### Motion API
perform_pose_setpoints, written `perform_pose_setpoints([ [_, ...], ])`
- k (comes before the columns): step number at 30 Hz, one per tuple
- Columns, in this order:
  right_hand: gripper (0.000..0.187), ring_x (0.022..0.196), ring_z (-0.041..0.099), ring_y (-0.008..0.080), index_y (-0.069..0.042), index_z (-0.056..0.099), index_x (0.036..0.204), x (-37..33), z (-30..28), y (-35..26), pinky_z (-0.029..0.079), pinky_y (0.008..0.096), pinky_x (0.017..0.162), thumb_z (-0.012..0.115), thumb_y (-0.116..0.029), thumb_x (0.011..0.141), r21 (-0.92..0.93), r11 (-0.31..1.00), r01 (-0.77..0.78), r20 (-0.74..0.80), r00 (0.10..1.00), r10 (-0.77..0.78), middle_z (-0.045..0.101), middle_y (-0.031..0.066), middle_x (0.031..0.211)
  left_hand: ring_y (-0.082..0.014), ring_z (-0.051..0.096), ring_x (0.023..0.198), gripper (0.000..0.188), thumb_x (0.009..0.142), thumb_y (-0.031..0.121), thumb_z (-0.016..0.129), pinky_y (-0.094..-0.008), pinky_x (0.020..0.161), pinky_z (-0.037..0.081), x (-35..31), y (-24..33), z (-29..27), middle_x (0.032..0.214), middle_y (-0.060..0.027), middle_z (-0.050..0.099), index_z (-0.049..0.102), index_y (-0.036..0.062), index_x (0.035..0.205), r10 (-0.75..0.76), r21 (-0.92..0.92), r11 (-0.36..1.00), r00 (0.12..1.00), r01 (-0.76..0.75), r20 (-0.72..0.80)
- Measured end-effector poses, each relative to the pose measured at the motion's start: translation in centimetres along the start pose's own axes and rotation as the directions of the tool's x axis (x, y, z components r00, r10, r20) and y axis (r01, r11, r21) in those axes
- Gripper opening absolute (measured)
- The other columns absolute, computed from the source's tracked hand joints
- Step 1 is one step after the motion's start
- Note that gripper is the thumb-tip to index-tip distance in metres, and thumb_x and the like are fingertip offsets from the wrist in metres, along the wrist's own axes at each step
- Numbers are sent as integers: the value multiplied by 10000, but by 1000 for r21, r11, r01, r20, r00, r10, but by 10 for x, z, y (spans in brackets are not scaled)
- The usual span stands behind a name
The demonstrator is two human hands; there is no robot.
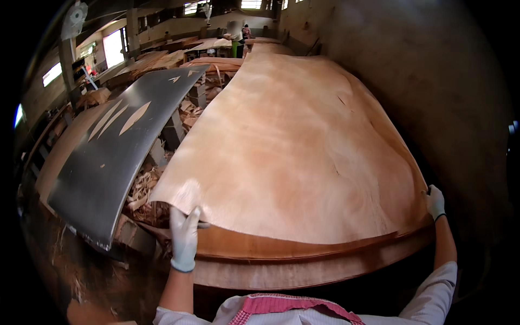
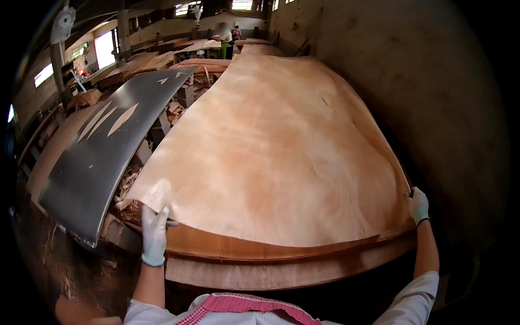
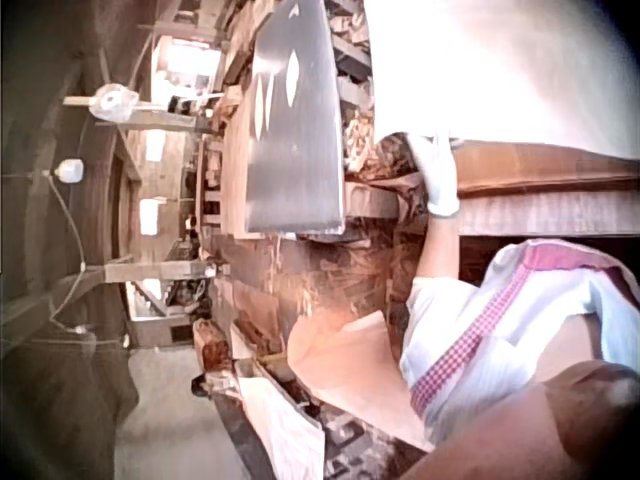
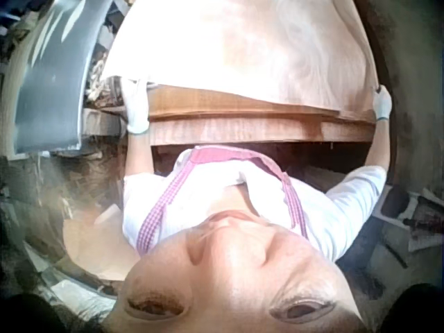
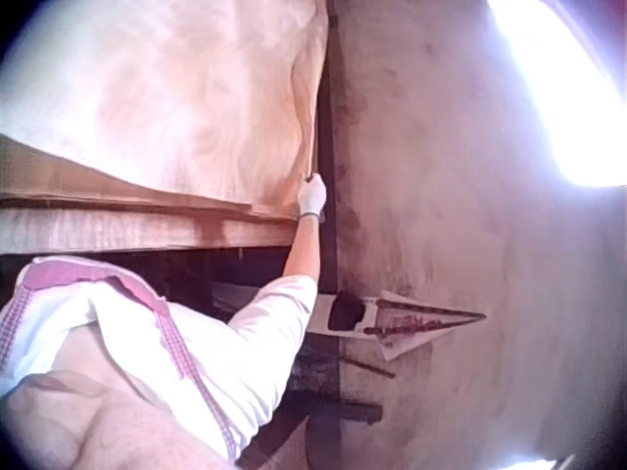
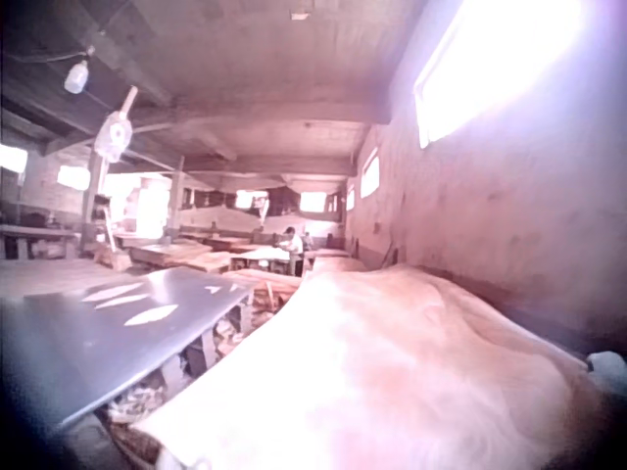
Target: The person handles large sheets of wood veneer in a workshop, lifting and stacking them on a metal table. They use a long metal ruler to measure and mark the veneer sheets with a pencil, then place small wooden blocks on the surface. The person continues to lift and reposition the veneer sheets throughout the clip.
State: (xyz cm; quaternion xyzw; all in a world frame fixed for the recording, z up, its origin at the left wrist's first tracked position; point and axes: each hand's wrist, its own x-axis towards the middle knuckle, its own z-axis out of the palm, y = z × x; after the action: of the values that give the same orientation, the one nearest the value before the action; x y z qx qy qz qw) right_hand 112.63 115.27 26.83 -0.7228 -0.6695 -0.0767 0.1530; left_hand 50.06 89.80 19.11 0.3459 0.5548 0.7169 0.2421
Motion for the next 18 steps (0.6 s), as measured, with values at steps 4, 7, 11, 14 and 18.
perform_pose_setpoints([
  [4,268,926,599,385,17,564,1022,33,13,42,484,433,771,608,-211,890,-132,991,-18,38,999,24,639,215,955,-113,578,724,356,919,77,527,-236,582,539,-29,-18,50,972,-82,518,381,-47,1218,-34,-38,999,999,33,-35],
  [7,264,938,607,378,13,565,1040,44,31,74,491,433,794,613,-198,889,-94,995,-30,33,999,34,645,216,970,-121,584,660,310,918,93,543,-238,564,538,-41,-41,64,946,-97,504,393,-65,1138,-75,-15,997,995,74,-67],
  [11,215,930,627,354,8,542,1018,54,44,93,501,440,788,595,-163,898,-259,966,5,109,994,24,648,211,987,-111,584,721,239,917,124,567,-229,562,532,-60,-55,81,934,-76,510,413,-11,1039,-142,37,989,987,145,-75],
  [14,207,938,626,352,0,520,1022,56,59,109,505,446,790,583,-159,905,-290,956,-50,163,981,101,644,209,1002,-105,568,813,239,930,161,556,-228,596,528,-70,-51,89,977,-50,529,434,24,1082,-90,50,994,992,94,-85],
  [18,240,977,610,371,-1,509,1105,56,91,132,499,444,835,549,-153,923,-245,968,-45,157,984,86,628,218,1071,-104,580,773,149,932,184,556,-222,587,523,-74,-75,65,900,-37,577,527,45,975,-129,-114,989,935,97,-329],
])
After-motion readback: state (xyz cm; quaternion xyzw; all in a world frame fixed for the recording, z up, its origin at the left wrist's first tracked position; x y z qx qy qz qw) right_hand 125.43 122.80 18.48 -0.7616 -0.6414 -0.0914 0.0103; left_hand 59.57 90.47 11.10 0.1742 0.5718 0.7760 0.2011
